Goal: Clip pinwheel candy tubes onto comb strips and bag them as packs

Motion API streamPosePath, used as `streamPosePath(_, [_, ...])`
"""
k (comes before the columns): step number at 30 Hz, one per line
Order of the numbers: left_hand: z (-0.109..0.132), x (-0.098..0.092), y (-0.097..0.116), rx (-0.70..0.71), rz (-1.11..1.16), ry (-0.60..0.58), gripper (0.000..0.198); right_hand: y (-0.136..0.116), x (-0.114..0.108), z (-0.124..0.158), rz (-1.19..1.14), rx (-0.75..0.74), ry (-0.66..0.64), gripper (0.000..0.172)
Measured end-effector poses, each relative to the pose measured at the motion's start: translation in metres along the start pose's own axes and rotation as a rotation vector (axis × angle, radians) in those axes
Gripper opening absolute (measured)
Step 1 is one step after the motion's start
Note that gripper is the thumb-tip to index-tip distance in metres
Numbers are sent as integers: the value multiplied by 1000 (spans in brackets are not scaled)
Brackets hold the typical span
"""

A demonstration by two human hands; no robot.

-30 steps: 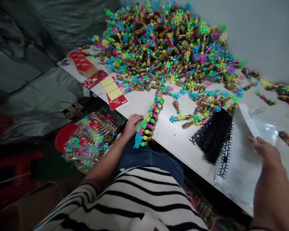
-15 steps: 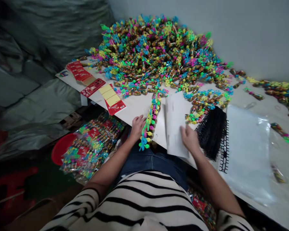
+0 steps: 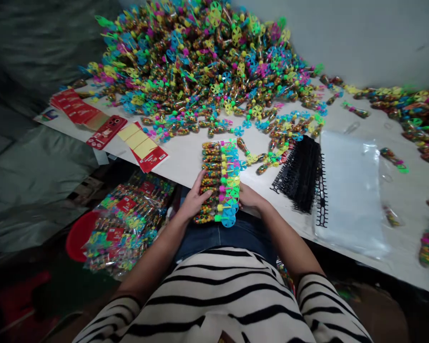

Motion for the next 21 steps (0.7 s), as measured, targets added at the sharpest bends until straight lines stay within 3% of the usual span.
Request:
streamPosePath(2, [5,-1,3,-12,6,2,72,-1,4,2,2,8,-65,27])
streamPosePath(4, [8,1,6,-22,3,0,73,-4,-10,13,101,-13,-8,36])
streamPosePath(6, [8,4,8,-25,-5,6,73,-6,-46,34,236,-68,194,46])
streamPosePath(11, [3,8,7,-28,-30,48,75,14,-176,128,510,-147,962,48])
streamPosePath(14, [0,8,4,-48,-56,52,76,52,-226,170,629,-14,1182,60])
streamPosePath(18, [-1,8,1,-83,-58,63,78,102,-246,185,718,183,1378,49])
streamPosePath(21, [-6,2,-1,-102,-45,107,76,117,-251,184,655,69,1348,43])
Point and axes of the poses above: each hand's wrist, its own z-axis away from the middle knuckle, its own x-axis out of the palm, y = z × x, the point moved 2 cm from there along -z, towards the middle knuckle, and after that the axes turned 4 degrees about -z, right-handed, at the moved point
